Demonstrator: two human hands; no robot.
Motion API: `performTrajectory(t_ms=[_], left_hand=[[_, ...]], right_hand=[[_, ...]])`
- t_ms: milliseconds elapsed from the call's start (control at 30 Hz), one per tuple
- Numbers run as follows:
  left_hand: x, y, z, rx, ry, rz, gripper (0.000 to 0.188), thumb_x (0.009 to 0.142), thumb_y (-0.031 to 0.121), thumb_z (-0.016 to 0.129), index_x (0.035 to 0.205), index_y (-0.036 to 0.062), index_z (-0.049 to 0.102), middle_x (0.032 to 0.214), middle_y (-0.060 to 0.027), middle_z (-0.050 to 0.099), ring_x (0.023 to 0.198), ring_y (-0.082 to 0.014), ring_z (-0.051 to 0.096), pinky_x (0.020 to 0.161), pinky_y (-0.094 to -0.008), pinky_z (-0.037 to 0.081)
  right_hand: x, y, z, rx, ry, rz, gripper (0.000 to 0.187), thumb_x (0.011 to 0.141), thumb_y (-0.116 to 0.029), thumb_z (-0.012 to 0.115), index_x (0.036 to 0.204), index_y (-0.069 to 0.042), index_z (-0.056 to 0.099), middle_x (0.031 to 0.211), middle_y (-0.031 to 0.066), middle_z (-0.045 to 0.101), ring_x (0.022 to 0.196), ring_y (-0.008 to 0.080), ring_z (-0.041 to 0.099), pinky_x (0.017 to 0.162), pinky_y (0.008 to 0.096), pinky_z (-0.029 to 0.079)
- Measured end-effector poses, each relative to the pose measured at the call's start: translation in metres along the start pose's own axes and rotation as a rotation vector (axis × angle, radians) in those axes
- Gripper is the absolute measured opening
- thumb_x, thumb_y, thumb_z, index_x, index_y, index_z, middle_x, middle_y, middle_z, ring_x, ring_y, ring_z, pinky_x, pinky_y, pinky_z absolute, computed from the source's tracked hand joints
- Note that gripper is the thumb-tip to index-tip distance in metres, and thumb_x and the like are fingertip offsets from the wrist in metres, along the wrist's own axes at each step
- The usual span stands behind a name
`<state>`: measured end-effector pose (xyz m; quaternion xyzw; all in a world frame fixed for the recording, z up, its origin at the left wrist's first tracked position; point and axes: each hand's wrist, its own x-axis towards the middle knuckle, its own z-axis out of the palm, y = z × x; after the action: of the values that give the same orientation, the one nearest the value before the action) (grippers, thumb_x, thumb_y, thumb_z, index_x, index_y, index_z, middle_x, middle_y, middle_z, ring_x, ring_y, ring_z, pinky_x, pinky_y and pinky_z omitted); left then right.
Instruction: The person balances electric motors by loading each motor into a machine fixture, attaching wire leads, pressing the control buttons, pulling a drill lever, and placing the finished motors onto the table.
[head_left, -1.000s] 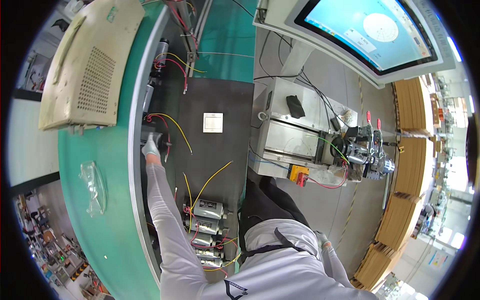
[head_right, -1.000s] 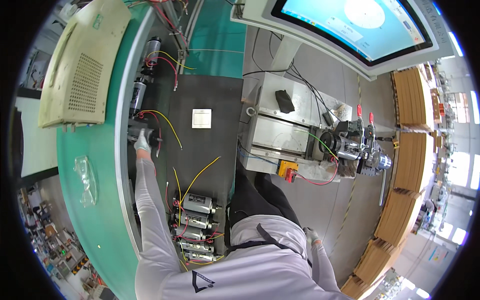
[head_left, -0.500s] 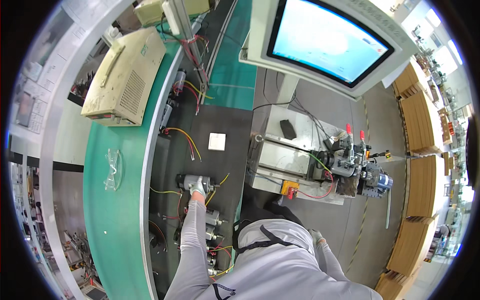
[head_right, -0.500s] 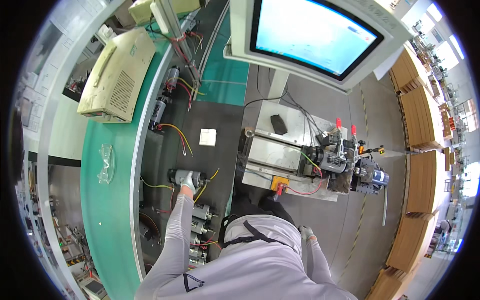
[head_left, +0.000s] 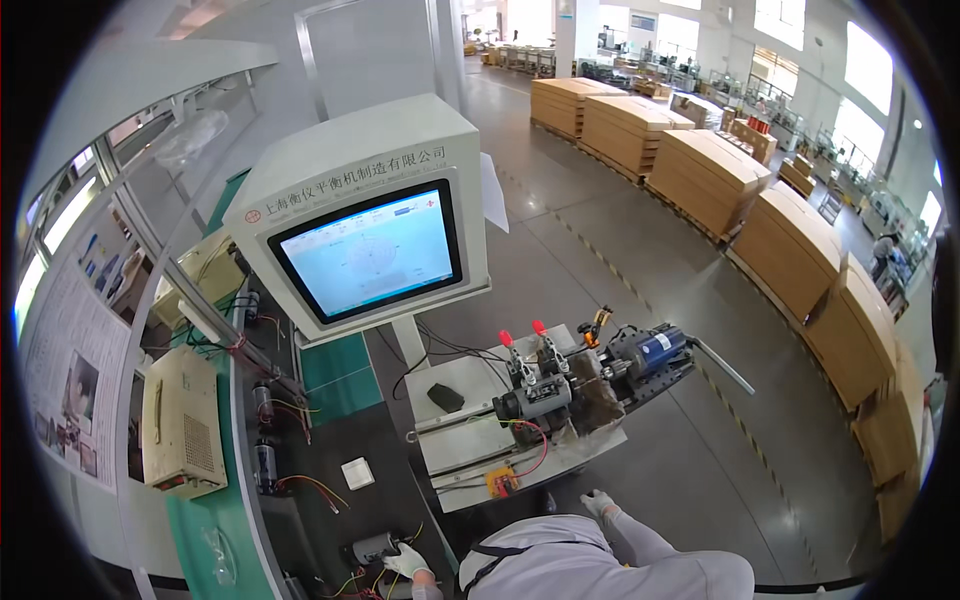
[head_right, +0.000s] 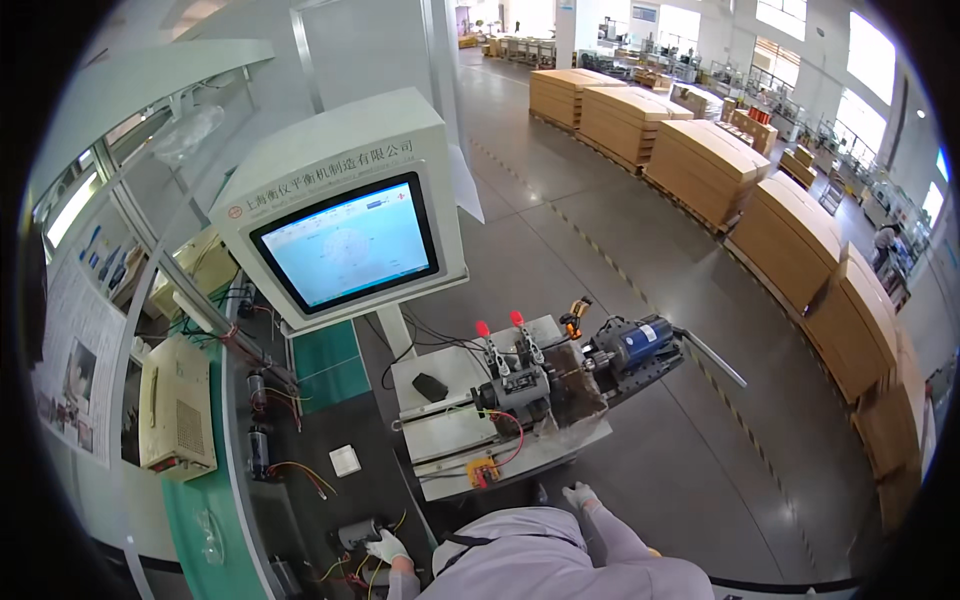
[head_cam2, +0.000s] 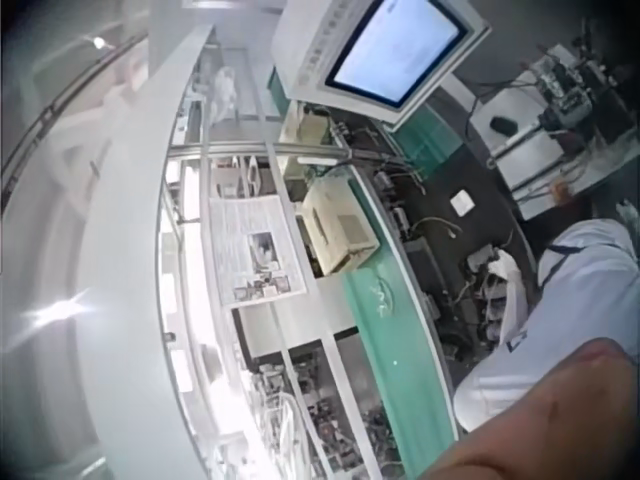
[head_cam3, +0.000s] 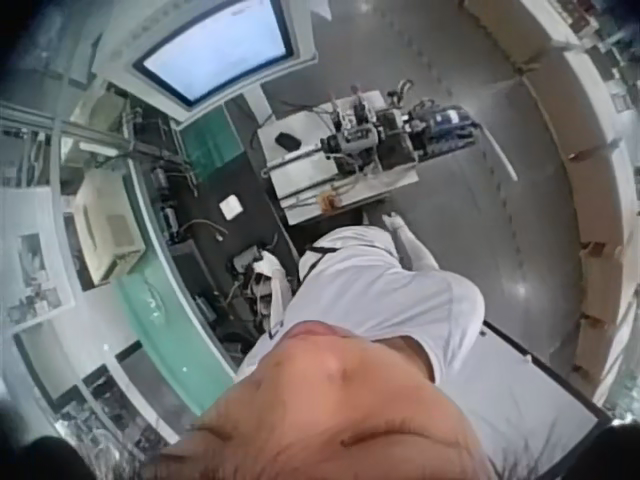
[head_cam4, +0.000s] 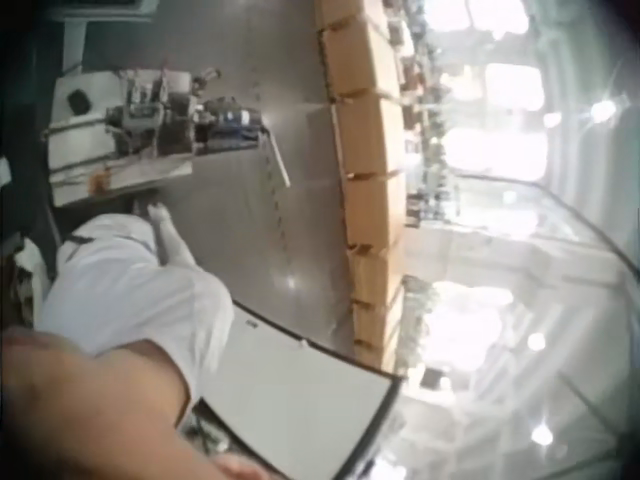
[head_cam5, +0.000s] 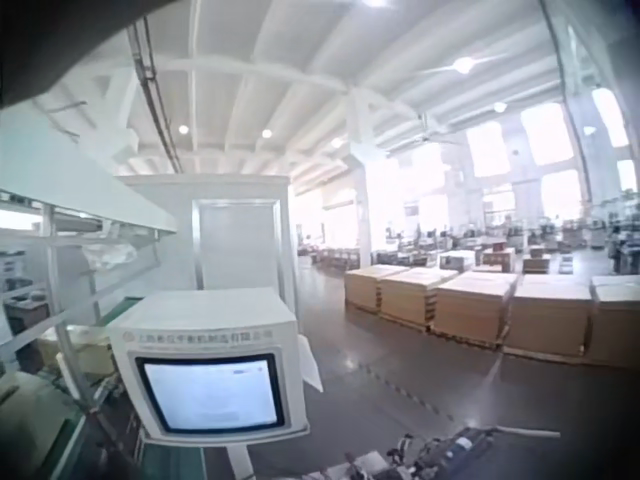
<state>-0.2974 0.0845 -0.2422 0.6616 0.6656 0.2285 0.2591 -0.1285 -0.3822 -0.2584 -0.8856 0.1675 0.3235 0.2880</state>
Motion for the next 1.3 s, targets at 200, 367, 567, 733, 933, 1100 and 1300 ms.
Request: performTrajectory(t_ms=[200,367,567,733,933,1100,1300], left_hand=[[-0.016,0.015,-0.014,-0.224,-0.21,0.095,0.041,0.088,0.021,0.058,0.115,-0.0099,0.054,0.111,-0.0274,0.058,0.103,-0.0392,0.055,0.09,-0.0417,0.043],[-0.039,0.021,-0.024,-0.206,-0.27,0.167,0.042,0.092,0.029,0.053,0.101,-0.0108,0.062,0.098,-0.0276,0.064,0.094,-0.0404,0.06,0.084,-0.0431,0.046],[-0.058,0.041,-0.017,0.091,-0.364,0.095,0.062,0.096,0.047,0.038,0.086,-0.0089,0.062,0.091,-0.03,0.062,0.09,-0.0429,0.059,0.083,-0.0481,0.045],[-0.048,0.004,-0.01,0.23,-0.366,0.225,0.055,0.094,0.038,0.038,0.081,-0.0089,0.064,0.086,-0.0299,0.063,0.088,-0.0448,0.059,0.084,-0.049,0.044],[-0.023,0.007,-0.007,0.188,-0.318,0.27,0.055,0.093,0.04,0.042,0.08,-0.0082,0.065,0.089,-0.0305,0.063,0.09,-0.0447,0.059,0.085,-0.0476,0.045],[0.002,0.065,-0.015,0.065,-0.499,0.366,0.055,0.093,0.039,0.041,0.076,-0.0078,0.065,0.087,-0.03,0.062,0.092,-0.0441,0.057,0.086,-0.0482,0.043],[0.059,0.084,0.027,0.149,-0.426,0.516,0.052,0.093,0.037,0.042,0.078,-0.0062,0.065,0.085,-0.0275,0.063,0.088,-0.0443,0.058,0.084,-0.0507,0.043]], right_hand=[[0.03,0.03,0.015,-0.08,-0.157,-0.01,0.074,0.083,-0.05,0.05,0.133,0.005,0.045,0.134,0.0274,0.047,0.126,0.0386,0.045,0.104,0.0388,0.037],[0.067,0.019,0.025,-0.144,-0.203,-0.075,0.055,0.083,-0.043,0.048,0.114,0.001,0.06,0.108,0.0228,0.065,0.102,0.0338,0.061,0.089,0.0389,0.046],[0.082,-0.058,0.043,-0.161,-0.258,-0.563,0.058,0.089,-0.055,0.042,0.13,-0.015,0.055,0.134,0.0194,0.051,0.122,0.0358,0.048,0.103,0.037,0.037],[-0.017,-0.179,0.023,-0.189,-0.534,-0.51,0.07,0.088,-0.062,0.04,0.134,-0.01,0.049,0.13,0.0229,0.053,0.12,0.0381,0.049,0.103,0.0385,0.036],[-0.047,-0.204,0.017,-0.23,-0.403,-0.496,0.076,0.086,-0.065,0.041,0.128,-0.003,0.053,0.123,0.0255,0.057,0.118,0.0386,0.052,0.1,0.0384,0.04],[-0.04,-0.197,0.034,-0.251,-0.353,-0.485,0.075,0.086,-0.065,0.042,0.12,0.0,0.058,0.118,0.0269,0.059,0.114,0.0404,0.054,0.097,0.0398,0.041],[-0.045,-0.201,0.035,-0.202,-0.323,-0.383,0.069,0.086,-0.062,0.046,0.114,-0.001,0.062,0.112,0.0264,0.061,0.108,0.0401,0.057,0.093,0.0413,0.044]])
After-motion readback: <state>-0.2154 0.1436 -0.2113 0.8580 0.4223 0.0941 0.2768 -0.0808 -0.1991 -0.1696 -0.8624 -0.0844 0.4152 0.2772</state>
